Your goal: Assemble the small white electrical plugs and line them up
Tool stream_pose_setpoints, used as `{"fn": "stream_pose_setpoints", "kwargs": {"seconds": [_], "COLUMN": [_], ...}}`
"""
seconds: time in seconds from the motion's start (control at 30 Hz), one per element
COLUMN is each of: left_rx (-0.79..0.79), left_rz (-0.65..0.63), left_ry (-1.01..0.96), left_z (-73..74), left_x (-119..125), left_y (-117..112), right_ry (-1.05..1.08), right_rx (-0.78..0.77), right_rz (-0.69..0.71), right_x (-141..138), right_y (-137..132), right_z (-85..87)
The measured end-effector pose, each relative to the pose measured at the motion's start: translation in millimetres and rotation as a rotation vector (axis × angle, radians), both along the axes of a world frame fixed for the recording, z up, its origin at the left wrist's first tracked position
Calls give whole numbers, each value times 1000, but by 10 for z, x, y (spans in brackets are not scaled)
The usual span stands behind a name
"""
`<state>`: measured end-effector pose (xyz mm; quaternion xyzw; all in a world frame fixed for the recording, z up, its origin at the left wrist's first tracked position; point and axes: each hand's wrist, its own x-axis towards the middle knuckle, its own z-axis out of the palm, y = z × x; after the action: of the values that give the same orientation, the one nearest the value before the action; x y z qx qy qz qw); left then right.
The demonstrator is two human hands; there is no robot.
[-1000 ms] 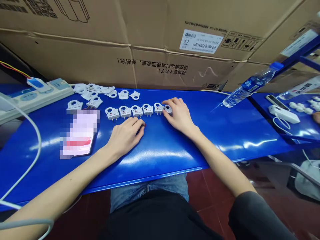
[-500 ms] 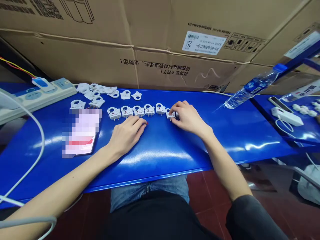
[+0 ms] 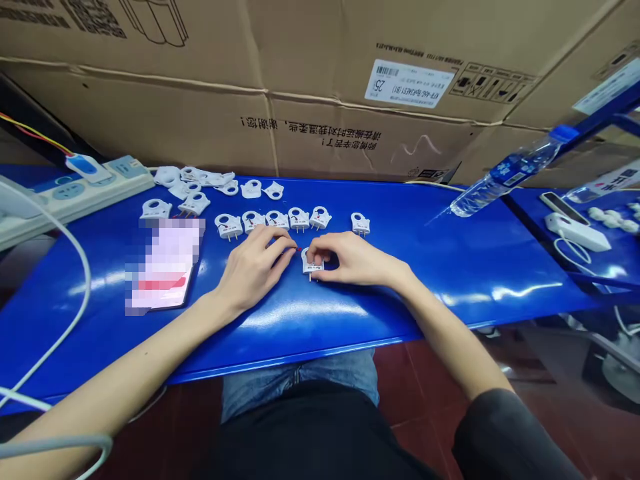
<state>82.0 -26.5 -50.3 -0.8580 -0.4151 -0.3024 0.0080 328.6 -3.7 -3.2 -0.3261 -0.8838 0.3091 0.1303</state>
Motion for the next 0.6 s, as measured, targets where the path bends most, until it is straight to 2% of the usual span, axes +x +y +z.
{"fn": "stream_pose_setpoints", "kwargs": {"seconds": [0.1,0.17,0.3,0.4,0.6], "left_rx": [-15,-18,-16,-14,-24], "left_rz": [-29,-33,-24,-15,-69], "left_ry": [8,38,37,8,19], "left_z": [2,8,14,10,12], "left_x": [0,3,14,23,36], "left_y": [1,-5,-10,-6,-9], "right_ry": [36,8,-189,-278,-312], "right_rx": [37,142,386,444,464], "right_rz": [-60,-179,-430,-469,-477], "right_x": [10,24,17,-9,-15], "right_y": [22,53,122,176,276], "right_z": [-18,-45,-129,-194,-298]}}
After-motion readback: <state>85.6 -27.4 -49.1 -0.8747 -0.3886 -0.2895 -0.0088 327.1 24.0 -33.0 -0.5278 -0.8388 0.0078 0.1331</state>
